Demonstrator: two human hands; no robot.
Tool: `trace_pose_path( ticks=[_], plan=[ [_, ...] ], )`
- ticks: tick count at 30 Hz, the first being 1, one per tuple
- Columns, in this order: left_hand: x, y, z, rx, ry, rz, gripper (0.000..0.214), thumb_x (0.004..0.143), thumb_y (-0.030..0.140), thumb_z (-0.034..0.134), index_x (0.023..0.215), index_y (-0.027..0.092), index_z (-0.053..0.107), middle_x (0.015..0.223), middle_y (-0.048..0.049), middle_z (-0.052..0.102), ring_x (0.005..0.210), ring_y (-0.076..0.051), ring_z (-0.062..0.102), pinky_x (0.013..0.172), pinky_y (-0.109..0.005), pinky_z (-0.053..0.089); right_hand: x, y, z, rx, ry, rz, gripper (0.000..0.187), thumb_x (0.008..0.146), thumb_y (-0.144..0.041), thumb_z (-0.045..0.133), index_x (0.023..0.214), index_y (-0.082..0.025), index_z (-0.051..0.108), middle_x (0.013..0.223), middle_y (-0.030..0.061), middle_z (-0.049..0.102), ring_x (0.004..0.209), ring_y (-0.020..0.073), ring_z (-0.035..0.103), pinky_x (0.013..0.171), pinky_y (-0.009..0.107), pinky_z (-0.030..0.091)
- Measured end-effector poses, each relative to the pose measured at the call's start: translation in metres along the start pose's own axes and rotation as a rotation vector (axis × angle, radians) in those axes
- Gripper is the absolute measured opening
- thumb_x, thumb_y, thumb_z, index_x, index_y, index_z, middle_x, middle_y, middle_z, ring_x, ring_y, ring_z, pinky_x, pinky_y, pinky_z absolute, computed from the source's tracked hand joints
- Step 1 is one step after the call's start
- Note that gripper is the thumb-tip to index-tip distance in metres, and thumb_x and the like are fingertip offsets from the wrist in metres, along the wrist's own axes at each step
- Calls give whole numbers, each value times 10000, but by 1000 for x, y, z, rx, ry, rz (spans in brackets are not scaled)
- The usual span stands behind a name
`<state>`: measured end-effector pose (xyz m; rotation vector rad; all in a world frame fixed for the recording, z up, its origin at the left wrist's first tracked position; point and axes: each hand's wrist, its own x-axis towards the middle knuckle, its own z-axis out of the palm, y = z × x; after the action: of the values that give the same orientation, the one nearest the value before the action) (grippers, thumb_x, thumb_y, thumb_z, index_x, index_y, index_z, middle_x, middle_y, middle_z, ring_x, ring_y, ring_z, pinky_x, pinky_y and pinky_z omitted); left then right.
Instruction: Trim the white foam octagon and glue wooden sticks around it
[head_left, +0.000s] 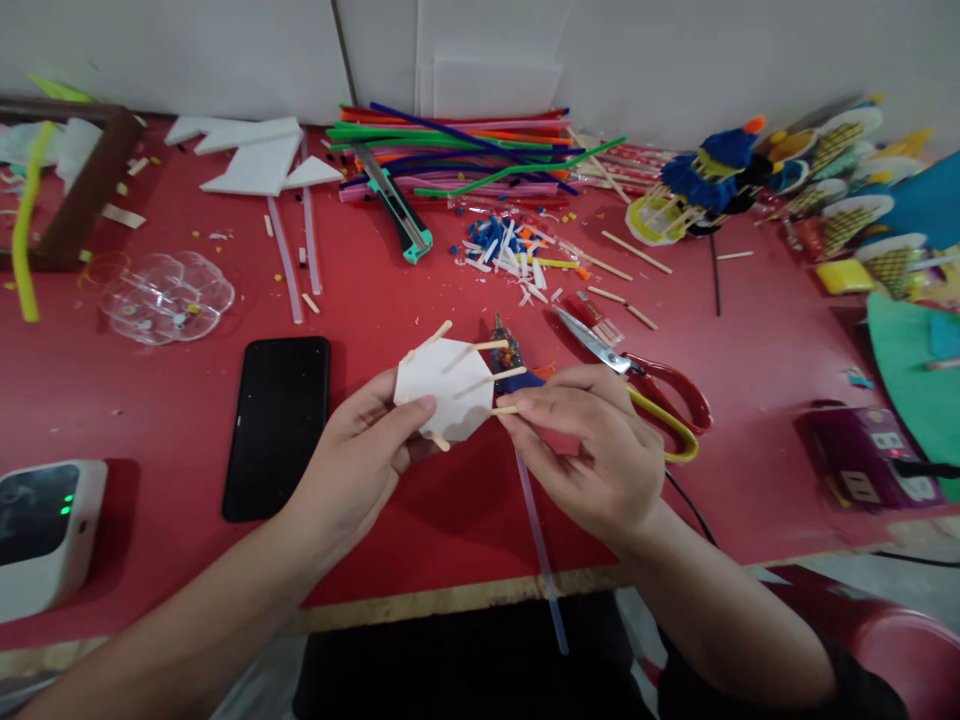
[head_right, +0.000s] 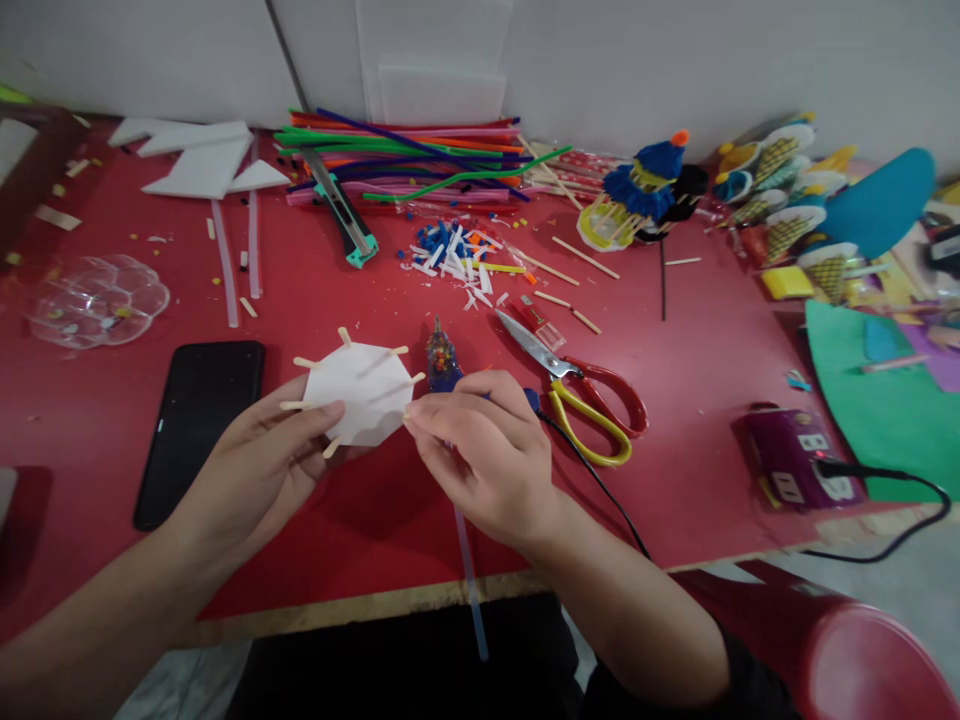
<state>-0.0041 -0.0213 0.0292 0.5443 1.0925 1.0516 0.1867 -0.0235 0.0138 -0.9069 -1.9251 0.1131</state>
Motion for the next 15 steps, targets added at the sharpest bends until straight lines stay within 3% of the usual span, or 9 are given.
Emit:
trace_pose_path(
  ticks=[15],
  plan=[
    [-1, -1, -1, 16, -25, -11, 313, 729, 216, 821, 1034, 170, 772, 1020, -79, 792, 930, -246, 758, 705, -268, 631, 1, 0, 0, 15, -9, -2, 262, 840, -31, 697, 981, -246, 647, 860, 6, 799, 741, 176, 716, 696, 351, 594]
  ],
)
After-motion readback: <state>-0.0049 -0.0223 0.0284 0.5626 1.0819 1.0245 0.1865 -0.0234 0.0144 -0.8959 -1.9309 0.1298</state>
